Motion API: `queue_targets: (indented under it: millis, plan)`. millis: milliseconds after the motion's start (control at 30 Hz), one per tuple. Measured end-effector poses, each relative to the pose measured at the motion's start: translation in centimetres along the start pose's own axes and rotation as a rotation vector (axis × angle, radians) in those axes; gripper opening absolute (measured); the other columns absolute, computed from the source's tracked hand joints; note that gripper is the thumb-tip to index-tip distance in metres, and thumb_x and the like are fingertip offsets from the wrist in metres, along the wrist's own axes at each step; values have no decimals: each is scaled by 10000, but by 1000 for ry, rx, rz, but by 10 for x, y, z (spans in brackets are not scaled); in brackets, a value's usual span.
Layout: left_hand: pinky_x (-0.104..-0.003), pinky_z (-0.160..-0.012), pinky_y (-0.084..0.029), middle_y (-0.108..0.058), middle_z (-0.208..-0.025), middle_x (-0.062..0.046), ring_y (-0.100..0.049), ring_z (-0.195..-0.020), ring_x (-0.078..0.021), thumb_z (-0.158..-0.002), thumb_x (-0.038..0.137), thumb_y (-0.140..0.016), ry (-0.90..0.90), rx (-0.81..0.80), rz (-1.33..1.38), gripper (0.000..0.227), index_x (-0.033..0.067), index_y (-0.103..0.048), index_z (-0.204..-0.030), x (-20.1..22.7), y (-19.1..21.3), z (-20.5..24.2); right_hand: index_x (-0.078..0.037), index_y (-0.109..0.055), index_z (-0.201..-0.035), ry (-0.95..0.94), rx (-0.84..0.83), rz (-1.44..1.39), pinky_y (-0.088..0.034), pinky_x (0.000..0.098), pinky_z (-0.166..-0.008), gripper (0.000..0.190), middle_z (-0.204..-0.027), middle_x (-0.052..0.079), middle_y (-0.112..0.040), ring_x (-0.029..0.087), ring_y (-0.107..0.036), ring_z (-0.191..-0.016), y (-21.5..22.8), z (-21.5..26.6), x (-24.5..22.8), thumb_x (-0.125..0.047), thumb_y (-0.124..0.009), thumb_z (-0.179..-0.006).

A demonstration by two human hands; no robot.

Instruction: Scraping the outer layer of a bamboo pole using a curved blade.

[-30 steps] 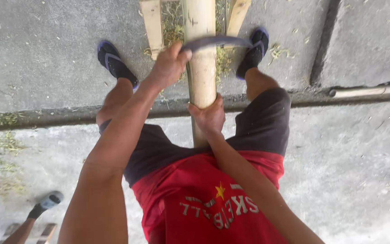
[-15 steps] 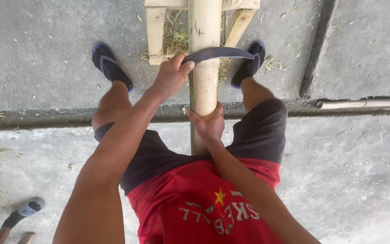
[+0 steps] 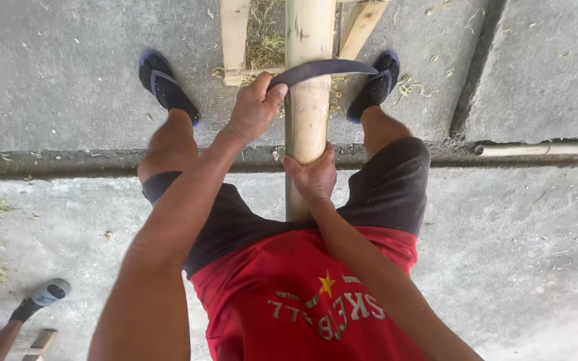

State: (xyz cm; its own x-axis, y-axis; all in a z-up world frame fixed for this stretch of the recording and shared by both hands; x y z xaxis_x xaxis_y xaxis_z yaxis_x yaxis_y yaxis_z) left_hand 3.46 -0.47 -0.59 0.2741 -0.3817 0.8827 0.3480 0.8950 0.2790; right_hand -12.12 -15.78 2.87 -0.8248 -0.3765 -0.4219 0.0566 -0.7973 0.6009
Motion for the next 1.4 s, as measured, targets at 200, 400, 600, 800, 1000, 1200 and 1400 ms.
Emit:
queue_targets:
  millis: [200,400,600,800,1000,1200,1400]
  plan:
    - [-234,-352,-518,-630,-726,-17,-579,-497,-61,-1085,353,-487,-59,51,75,258,110,-564,-1049,-36,-18,-6,42,-346,-1436,25,21,31,-539,428,-1000,1075,-1228,250,-638,367,-684,-1105,-1,1,2,-464,-880,-652]
    - [-264,-321,-459,-607,-698,-22,-534,-464,-76,-1090,387,-457,92,36,55,288,117,-552,-1122,-14,-15,-3,40,-332,-1446,34,24,53,-532,430,-983,1097,-1224,253,-634,378,-674,-1094,-2,-1,1,-452,-881,-633]
    - [-266,-359,-500,-602,-693,-18,-566,-482,-74,-1077,445,-475,142,45,79,341,119,-542,-999,-32,-27,-3,51,-339,-1445,18,27,26,-536,438,-980,1103,-1201,253,-657,380,-686,-1092,3,3,-4,-463,-875,-630]
    - [-252,-381,-538,-618,-694,-25,-573,-495,-82,-1073,436,-505,40,78,169,349,106,-564,-976,-30,-26,-5,58,-335,-1447,34,13,42,-543,438,-979,1113,-1198,253,-660,384,-690,-1094,1,-1,-4,-505,-854,-638]
    - [-246,-392,-546,-617,-688,-7,-583,-489,-68,-1098,413,-467,-10,-3,-36,328,109,-556,-1014,-21,-17,-13,50,-356,-1432,57,28,25,-527,446,-987,1104,-1229,266,-642,390,-670,-1120,3,-4,-6,-509,-872,-632]
    - [-271,-417,-454,-590,-678,-23,-545,-512,-96,-1102,392,-508,-138,-70,-192,316,88,-564,-1035,-37,-21,-5,62,-328,-1460,36,47,12,-520,451,-997,1160,-1240,278,-644,408,-660,-1132,-1,-9,2,-494,-897,-616]
    - [-226,-384,-472,-594,-643,13,-556,-466,-50,-1086,413,-490,-52,-58,-96,336,95,-565,-1009,-17,-9,-4,41,-357,-1440,63,29,10,-522,448,-998,1085,-1227,263,-656,400,-671,-1127,3,-2,-3,-485,-877,-647]
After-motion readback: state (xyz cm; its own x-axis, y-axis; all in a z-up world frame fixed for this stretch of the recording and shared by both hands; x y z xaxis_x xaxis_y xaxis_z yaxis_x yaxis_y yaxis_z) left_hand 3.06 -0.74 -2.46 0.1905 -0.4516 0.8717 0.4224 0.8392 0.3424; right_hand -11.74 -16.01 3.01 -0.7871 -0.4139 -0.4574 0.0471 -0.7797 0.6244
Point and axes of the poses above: each hand's wrist, its own z-axis away from the middle knuckle, its own y-axis out of the back of the hand, x = y × z, the point moved 5 cm from there along -z, towards the middle knuckle
